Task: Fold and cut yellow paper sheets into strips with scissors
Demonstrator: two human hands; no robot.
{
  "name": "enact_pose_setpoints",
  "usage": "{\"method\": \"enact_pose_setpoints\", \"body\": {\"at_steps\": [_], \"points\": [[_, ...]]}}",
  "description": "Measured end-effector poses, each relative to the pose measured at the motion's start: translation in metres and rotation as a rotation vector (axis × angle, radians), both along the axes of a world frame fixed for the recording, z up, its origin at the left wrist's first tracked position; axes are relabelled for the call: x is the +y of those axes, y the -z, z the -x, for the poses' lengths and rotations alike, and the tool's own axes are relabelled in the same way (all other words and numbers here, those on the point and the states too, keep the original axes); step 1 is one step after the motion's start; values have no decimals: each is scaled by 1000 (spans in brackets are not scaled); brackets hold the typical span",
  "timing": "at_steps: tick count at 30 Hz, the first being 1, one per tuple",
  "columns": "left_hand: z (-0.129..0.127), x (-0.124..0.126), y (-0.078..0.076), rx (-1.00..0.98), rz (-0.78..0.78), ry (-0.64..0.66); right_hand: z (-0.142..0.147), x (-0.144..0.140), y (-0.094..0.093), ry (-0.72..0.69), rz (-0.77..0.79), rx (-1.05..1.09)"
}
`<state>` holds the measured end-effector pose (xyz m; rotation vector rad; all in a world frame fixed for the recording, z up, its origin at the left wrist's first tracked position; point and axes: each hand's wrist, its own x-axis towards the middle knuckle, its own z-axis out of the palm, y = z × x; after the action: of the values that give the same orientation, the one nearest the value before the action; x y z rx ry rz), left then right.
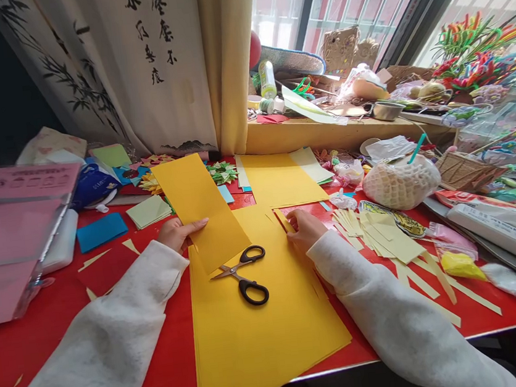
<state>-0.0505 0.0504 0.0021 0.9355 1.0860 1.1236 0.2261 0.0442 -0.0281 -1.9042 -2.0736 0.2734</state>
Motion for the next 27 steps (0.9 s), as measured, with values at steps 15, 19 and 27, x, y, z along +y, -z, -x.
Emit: {"method": "enact_pose_setpoints", "body": {"at_steps": [15,19,27], "points": [[-7,1,18,16,86,87,2,-1,-15,54,-64,-142],[-9,2,22,34,113,86,-17,2,-49,110,-106,-161],[-9,7,29,50,114,109,-125,4,-106,147,-180,-187]]}}
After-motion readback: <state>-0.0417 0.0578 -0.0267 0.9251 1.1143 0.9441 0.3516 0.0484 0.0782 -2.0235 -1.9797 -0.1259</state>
